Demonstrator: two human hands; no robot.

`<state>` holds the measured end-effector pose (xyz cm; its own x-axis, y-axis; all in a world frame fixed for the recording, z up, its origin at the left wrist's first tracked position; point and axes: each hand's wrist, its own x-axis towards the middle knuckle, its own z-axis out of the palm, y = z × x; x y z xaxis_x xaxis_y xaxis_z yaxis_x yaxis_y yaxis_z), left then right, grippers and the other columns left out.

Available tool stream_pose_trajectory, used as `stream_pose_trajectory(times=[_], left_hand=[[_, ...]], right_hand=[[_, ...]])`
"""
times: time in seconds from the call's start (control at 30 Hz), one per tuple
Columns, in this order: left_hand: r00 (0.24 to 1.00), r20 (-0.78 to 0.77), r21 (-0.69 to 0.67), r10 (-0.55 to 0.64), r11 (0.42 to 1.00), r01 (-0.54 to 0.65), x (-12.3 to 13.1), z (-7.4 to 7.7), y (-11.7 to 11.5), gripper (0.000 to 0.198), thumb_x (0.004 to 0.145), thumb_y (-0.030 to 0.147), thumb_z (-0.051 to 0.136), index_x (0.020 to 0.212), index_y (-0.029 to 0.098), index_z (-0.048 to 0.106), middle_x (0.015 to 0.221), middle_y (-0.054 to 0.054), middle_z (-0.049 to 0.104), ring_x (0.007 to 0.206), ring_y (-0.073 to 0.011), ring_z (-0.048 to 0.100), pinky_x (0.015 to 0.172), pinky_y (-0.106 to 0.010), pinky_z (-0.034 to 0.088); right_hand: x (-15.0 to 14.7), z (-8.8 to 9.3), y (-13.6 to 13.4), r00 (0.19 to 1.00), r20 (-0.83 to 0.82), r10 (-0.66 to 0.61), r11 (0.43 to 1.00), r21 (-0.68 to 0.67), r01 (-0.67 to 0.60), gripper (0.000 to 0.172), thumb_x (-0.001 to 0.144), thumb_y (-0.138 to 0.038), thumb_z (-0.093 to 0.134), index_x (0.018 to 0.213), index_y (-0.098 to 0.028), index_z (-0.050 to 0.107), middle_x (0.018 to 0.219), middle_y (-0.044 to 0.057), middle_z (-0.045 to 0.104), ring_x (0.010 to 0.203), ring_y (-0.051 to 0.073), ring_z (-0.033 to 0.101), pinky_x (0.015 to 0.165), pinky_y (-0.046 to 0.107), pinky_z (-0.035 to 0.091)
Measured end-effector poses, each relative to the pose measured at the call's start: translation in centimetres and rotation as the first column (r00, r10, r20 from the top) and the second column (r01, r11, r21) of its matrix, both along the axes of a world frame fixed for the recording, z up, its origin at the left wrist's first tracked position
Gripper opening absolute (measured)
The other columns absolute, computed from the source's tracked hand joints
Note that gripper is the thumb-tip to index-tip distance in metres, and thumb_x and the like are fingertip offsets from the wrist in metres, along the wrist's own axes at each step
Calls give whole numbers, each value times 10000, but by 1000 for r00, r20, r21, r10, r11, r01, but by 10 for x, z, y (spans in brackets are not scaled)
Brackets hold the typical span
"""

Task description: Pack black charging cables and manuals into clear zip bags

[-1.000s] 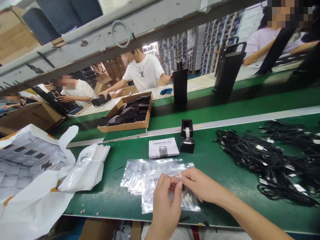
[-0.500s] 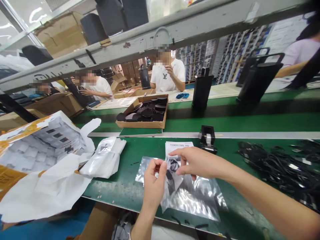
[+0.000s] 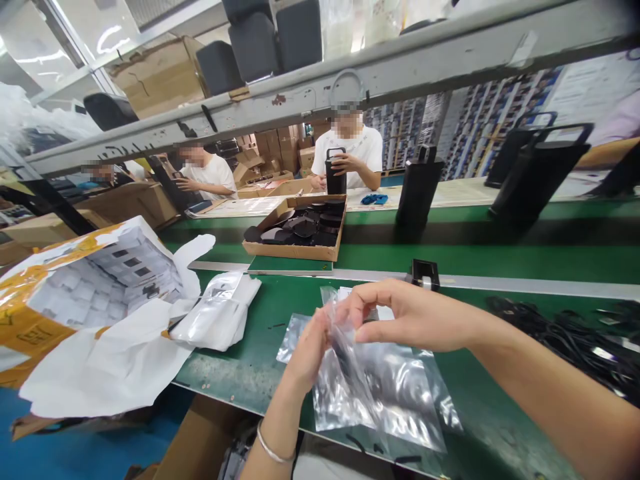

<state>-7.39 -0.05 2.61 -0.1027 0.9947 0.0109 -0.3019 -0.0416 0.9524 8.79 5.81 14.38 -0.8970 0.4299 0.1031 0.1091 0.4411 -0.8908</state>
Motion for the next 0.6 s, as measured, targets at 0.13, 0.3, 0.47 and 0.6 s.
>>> stream_pose_trajectory(times=[0.13, 0.3, 0.47, 0.6], left_hand=[[995, -5, -36, -95, 995, 95, 7, -3, 0, 334, 723, 470, 660, 761, 139, 644, 616, 17, 580, 570, -96, 502, 584, -214, 395], [996, -63, -12, 62, 998, -62, 19, -8, -4, 252, 763, 404, 640, 719, 156, 632, 598, 46, 542, 551, -67, 448, 544, -176, 350], [974, -209, 40, 92, 996, -86, 38, -2, -6, 214, 783, 362, 613, 732, 156, 641, 686, -6, 646, 634, -118, 554, 615, -221, 419], [974, -198, 52, 114, 993, -105, 52, -2, -6, 170, 774, 327, 628, 728, 164, 616, 690, -13, 664, 667, -133, 587, 638, -228, 438]], right_hand=[[18, -11, -5, 995, 24, -94, 995, -16, 95, 93, 789, -261, 584, 753, -179, 561, 769, -7, 610, 739, 138, 568, 687, 258, 447], [52, -37, -11, 951, 170, -259, 963, 123, 240, 148, 785, -346, 590, 825, -204, 600, 814, 16, 622, 776, 177, 565, 722, 298, 439], [76, -47, -14, 908, 203, -366, 908, 290, 302, 181, 815, -378, 542, 720, -227, 571, 1056, 51, 548, 1006, 235, 513, 828, 356, 417], [89, -57, -18, 862, 107, -496, 862, 184, 473, 145, 818, -389, 542, 823, -245, 563, 1119, 56, 544, 1025, 236, 528, 868, 381, 418]])
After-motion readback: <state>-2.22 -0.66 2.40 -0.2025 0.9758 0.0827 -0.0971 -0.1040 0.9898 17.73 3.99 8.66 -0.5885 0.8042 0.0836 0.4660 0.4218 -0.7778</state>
